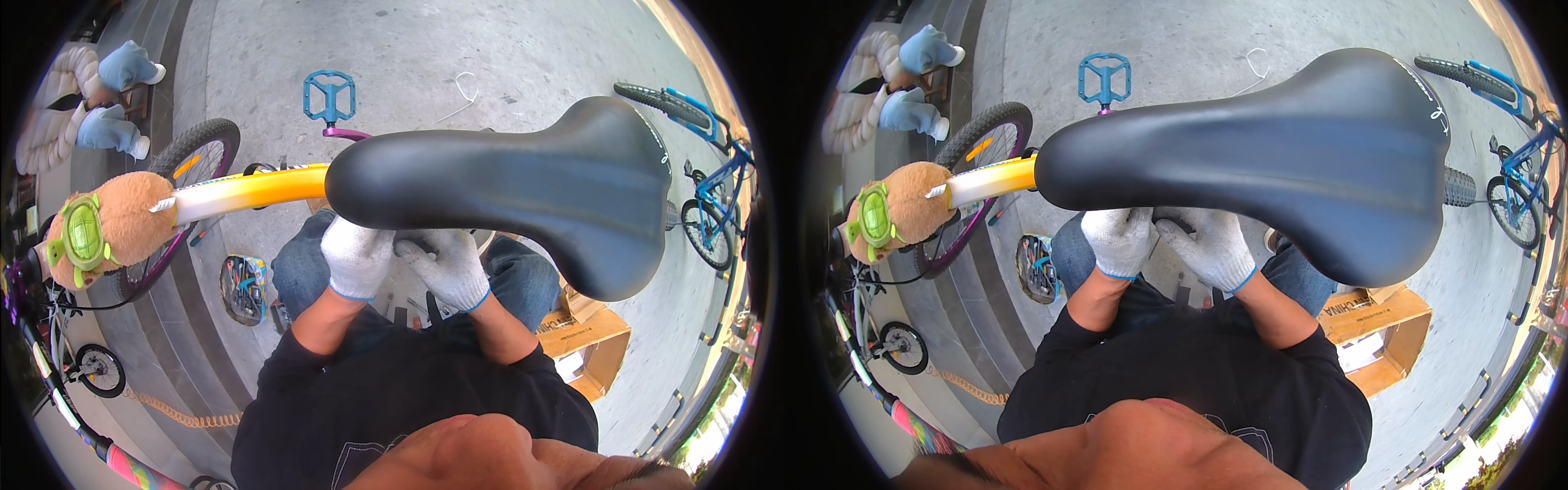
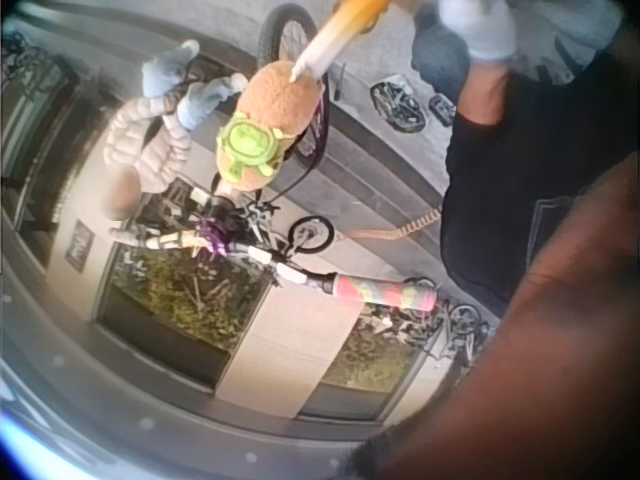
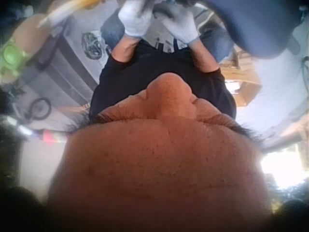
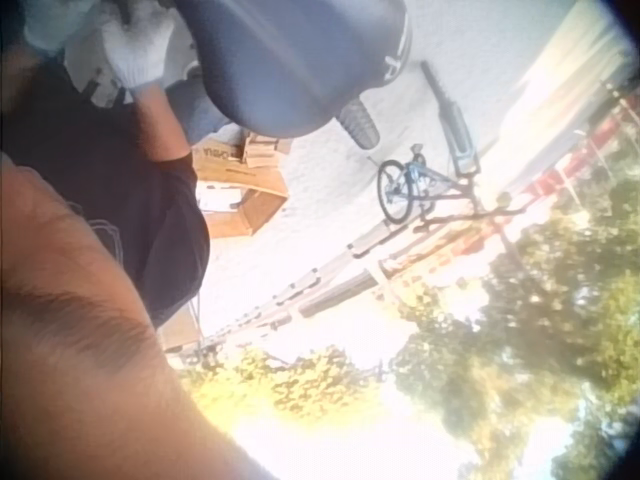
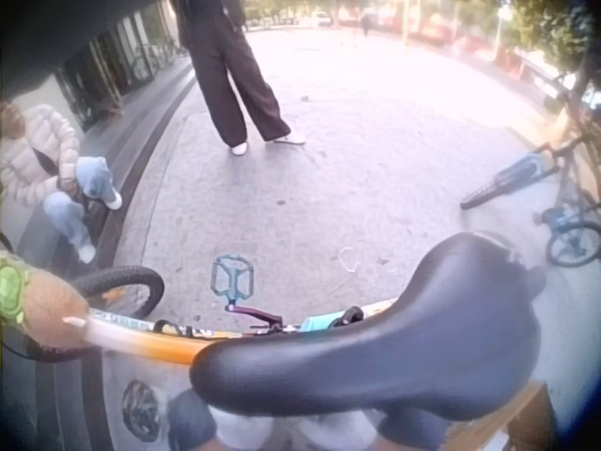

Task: The person sits on the floor and uses a wrench to tighten a bolt on the bicycle pedal. They then handle small hardware parts from a plastic bag and continue adjusting the pedal area.

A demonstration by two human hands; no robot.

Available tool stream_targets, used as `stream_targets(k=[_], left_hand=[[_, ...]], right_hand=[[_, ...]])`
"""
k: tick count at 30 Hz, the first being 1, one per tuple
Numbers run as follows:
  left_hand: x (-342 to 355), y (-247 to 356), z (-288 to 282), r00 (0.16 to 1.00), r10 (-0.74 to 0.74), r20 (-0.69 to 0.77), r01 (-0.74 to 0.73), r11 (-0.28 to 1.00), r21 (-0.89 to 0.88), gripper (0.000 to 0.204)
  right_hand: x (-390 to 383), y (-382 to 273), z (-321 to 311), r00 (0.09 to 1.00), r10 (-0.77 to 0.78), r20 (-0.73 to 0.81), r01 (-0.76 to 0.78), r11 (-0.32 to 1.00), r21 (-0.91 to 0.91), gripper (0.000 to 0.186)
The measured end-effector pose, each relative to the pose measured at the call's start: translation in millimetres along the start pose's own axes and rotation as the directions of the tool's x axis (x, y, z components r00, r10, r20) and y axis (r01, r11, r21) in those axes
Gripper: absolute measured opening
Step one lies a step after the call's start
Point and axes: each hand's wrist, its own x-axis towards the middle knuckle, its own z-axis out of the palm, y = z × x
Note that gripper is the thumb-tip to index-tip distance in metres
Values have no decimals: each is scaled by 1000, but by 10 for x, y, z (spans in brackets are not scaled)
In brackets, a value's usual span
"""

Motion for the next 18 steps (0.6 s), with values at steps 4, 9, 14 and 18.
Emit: stream_targets(k=[4, 9, 14, 18], left_hand=[[-4, 12, -7, 999, -46, 10, 46, 999, 6, 25], [7, 4, -21, 999, -45, 25, 45, 999, 7, 22], [1, -1, -23, 998, -55, 25, 55, 998, 18, 21], [2, -14, -23, 999, -44, 22, 43, 999, 31, 22]], right_hand=[[4, 17, -1, 1000, -6, 12, 6, 1000, 11, 29], [8, 9, -24, 1000, 8, 29, -7, 999, -35, 30], [21, 47, -9, 997, -76, -4, 76, 994, -73, 32], [36, 97, 14, 993, -119, -7, 117, 983, -141, 32]])
